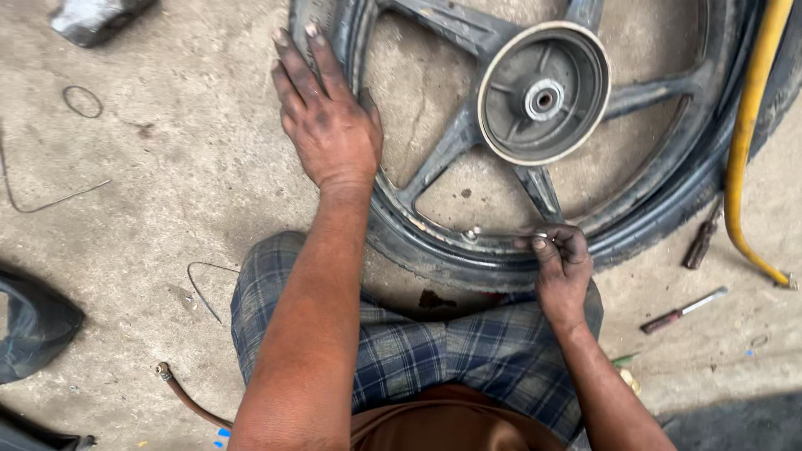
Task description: The person sits on the ground with a motorcycle wheel on their lap and works the tire bead away from the rim, first using a wrench on the valve area and then prying the tire edge with a metal tool. They reposition the wheel repeatedly and handle an air hose while continuing to work the bead loose around the rim.
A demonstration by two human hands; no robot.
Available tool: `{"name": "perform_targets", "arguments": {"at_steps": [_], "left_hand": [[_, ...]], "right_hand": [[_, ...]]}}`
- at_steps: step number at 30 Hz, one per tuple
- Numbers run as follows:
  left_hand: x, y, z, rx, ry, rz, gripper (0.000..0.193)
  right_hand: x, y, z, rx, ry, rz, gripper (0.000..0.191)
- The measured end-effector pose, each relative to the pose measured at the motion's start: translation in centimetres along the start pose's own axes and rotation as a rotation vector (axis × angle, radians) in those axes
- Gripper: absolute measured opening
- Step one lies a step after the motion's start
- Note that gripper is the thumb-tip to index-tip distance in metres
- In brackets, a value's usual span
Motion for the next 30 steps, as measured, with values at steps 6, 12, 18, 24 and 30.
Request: {"name": "perform_targets", "arguments": {"at_steps": [6, 12, 18, 24, 30], "left_hand": [[0.2, 0.0, -0.2, 0.004, -0.002, 0.002, 0.108], [0.0, -0.1, 0.0, 0.003, -0.019, 0.005, 0.106], [0.2, -0.1, 0.0, -0.003, 0.024, -0.032, 0.105], [0.7, 0.4, -0.3, 0.018, 0.021, -0.041, 0.106], [1.0, 0.3, -0.4, 0.019, 0.037, -0.034, 0.107]], "right_hand": [[0.4, -1.1, 1.7, 0.0, 0.044, -0.007, 0.008], [3.0, -1.0, -1.7, -0.131, -0.378, -0.067, 0.011], [15.4, 4.1, -5.1, -0.174, -1.046, -0.439, 0.014], [6.0, 5.2, -6.4, 0.099, -0.353, 0.136, 0.01], [-0.6, 3.7, -4.0, 0.105, -0.263, -0.037, 0.017]]}}
Point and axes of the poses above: each hand's wrist, its own y-axis towards the middle knuckle, its own x-axis out of the palm, z = x × y, the point moved 5 cm from there along y, towards the middle knuckle, and after that the axes turned 6 degrees about -z, right-handed, at the moved point
